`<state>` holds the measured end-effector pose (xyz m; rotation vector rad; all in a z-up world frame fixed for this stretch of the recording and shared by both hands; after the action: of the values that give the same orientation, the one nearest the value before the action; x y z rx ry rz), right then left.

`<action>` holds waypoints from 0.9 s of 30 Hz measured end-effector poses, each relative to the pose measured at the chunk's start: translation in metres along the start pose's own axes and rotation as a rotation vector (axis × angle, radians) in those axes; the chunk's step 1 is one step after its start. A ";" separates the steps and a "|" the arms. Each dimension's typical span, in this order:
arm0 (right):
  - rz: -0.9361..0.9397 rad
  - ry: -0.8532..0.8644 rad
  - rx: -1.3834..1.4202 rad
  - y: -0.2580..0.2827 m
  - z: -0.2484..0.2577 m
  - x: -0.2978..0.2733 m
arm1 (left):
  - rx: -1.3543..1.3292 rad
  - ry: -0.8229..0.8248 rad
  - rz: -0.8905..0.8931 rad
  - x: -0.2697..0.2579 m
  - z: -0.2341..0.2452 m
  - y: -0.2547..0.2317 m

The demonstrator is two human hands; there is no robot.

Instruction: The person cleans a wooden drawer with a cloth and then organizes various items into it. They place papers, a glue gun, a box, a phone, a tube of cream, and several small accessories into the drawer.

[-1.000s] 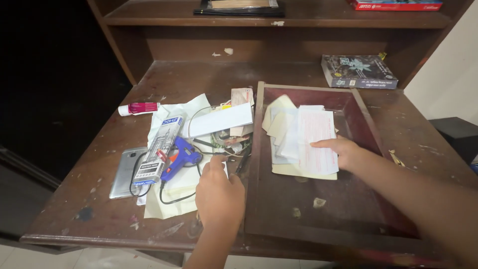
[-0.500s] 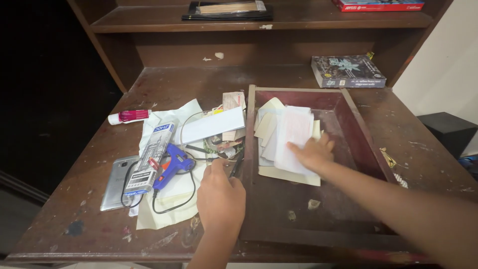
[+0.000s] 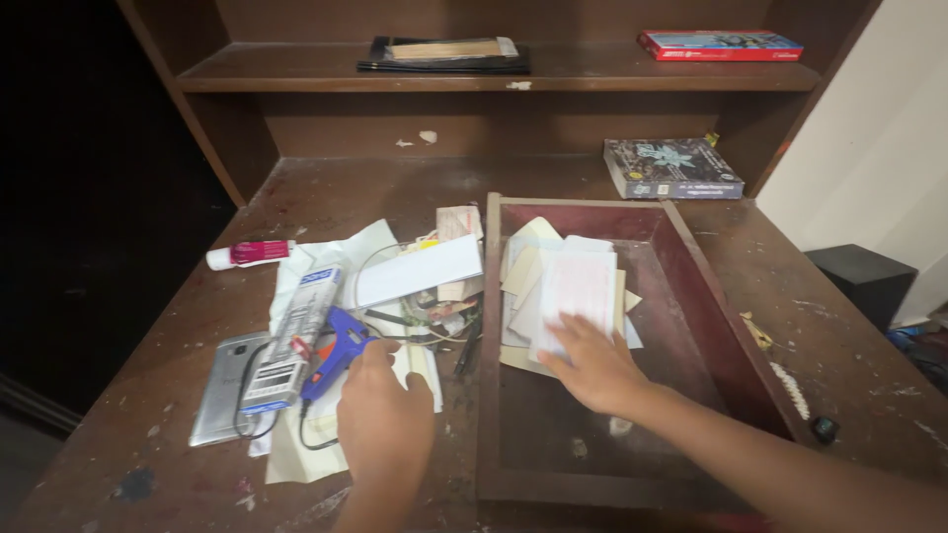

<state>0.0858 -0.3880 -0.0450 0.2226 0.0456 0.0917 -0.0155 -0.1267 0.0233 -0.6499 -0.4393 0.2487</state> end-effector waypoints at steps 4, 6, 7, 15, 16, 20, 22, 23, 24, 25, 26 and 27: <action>-0.055 -0.064 -0.013 0.024 0.017 -0.002 | 0.005 -0.077 -0.042 0.005 0.014 0.021; 0.023 -0.312 0.229 0.042 0.039 -0.006 | 0.020 -0.105 -0.045 0.010 0.022 0.036; 0.050 -0.438 0.351 0.049 0.051 -0.009 | 0.027 -0.131 -0.062 0.013 0.029 0.046; -0.249 0.123 1.043 0.181 0.004 -0.001 | 0.044 -0.080 0.084 0.063 0.061 0.099; -0.350 0.133 0.990 0.183 -0.009 0.001 | 0.053 -0.045 0.095 0.070 0.062 0.106; -0.577 0.044 0.680 0.187 -0.053 0.014 | 0.055 0.020 0.007 0.093 0.058 0.131; -0.627 0.004 0.530 0.192 -0.060 0.017 | 0.116 0.137 -0.022 0.100 0.050 0.134; -0.667 0.016 0.479 0.196 -0.061 0.015 | 0.145 0.197 -0.036 0.104 0.048 0.133; -0.718 0.020 0.428 0.198 -0.059 0.014 | 0.160 0.278 -0.022 0.106 0.046 0.134; -0.753 0.066 0.450 0.202 -0.058 0.016 | 0.175 0.358 -0.008 0.107 0.044 0.134; -0.794 0.109 0.475 0.205 -0.057 0.016 | 0.191 0.443 -0.003 0.109 0.041 0.133; -0.834 0.153 0.502 0.206 -0.056 0.017 | 0.199 0.492 0.010 0.111 0.038 0.132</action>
<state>0.0820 -0.1738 -0.0545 0.6800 0.3106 -0.7423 0.0529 0.0343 0.0020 -0.4956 0.0611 0.1324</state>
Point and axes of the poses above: each hand's wrist, its own x-axis towards the middle knuckle, its own z-axis out of the back of the hand, y = z × x, the point moved 3 cm from there along x, towards the middle knuckle, and after that the axes turned 11 degrees about -z, right-handed, at the moved point
